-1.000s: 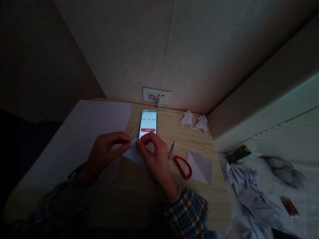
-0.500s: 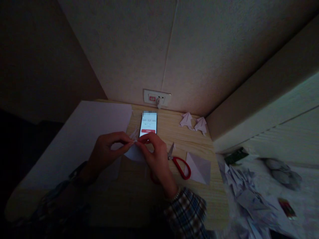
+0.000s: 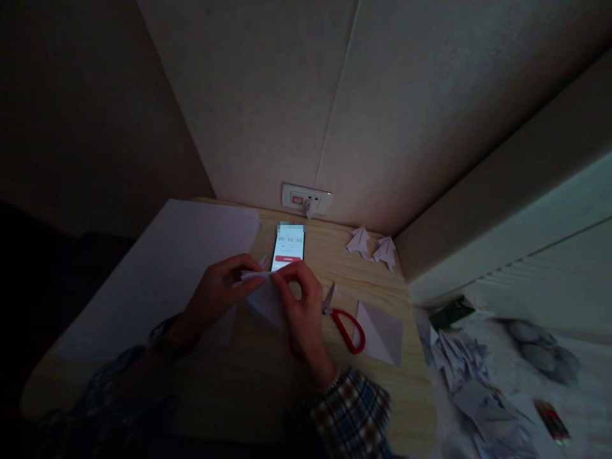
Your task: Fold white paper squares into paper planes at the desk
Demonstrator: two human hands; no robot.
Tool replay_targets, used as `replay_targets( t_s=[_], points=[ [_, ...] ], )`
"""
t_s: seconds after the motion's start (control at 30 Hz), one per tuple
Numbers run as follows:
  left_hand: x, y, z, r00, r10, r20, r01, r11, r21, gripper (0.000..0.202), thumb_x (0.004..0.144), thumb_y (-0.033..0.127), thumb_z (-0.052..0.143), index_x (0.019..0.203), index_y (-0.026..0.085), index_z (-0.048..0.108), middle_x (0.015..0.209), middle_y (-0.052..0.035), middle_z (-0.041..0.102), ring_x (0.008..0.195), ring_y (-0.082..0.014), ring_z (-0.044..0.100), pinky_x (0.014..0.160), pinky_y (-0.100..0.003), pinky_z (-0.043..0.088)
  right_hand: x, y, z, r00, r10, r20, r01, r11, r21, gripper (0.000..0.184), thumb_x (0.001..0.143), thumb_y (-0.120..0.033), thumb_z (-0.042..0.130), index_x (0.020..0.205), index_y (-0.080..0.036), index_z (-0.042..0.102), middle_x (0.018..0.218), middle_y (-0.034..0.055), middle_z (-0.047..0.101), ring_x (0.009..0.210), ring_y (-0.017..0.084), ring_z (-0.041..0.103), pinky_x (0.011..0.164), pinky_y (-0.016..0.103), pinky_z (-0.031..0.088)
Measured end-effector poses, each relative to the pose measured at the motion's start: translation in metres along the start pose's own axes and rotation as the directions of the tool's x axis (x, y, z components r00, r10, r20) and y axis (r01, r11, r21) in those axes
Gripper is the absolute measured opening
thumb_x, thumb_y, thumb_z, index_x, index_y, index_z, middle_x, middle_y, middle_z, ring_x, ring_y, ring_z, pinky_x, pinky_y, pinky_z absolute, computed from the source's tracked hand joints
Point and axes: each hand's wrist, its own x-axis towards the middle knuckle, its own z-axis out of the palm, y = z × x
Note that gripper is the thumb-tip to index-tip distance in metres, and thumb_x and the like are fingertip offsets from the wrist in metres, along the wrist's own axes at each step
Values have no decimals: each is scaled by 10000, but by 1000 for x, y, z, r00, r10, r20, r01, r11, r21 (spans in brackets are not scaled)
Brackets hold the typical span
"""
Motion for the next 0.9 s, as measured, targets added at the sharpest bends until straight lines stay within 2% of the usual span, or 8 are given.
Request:
replay_targets(
  t_s=[0.1,0.23,0.4,0.63,0.73,0.9],
  points=[
    [0,-1,0,1000,28,-2,-28,999,27,91,722,244,677,744,165,638,717,1,663,697,-143,627,646,-220,496,1,-1,-1,1000,17,25,-17,1000,-20,55,809,-228,626,761,-209,607,748,-16,617,729,145,568,683,262,434],
    [0,-1,0,999,45,-4,-45,999,29,73,718,236,684,737,172,653,717,2,674,694,-141,629,647,-223,496,1,1,-2,1000,4,6,-4,999,-45,107,811,-242,632,714,-203,605,700,-20,606,698,144,559,671,264,423],
    [2,2,0,996,-66,-60,60,993,-100,116,672,250,726,680,170,643,603,29,647,577,-123,594,547,-213,472,-1,1,-2,999,8,-38,-9,999,-42,134,822,-247,625,700,-202,594,685,-28,586,684,135,541,669,260,412],
    [3,1,-2,980,-182,-81,159,961,-225,200,584,298,795,600,163,648,607,10,680,611,-146,626,601,-239,501,-4,2,-1,998,-27,-61,24,999,-45,161,834,-273,614,694,-202,575,686,-31,568,687,136,531,669,260,407],
    [3,2,-2,981,-171,-86,149,964,-219,178,597,289,777,584,166,649,596,11,680,603,-147,625,606,-240,503,-4,3,-1,998,-25,-58,22,998,-60,161,841,-278,607,703,-202,577,689,-29,565,689,139,530,664,260,407],
    [1,8,-3,987,-107,-121,91,987,-136,134,710,272,665,632,165,682,646,-2,698,643,-155,623,646,-248,504,-5,2,0,996,-43,-72,38,997,-70,166,838,-273,610,694,-202,571,688,-28,558,687,140,525,663,264,407]
  ],
)
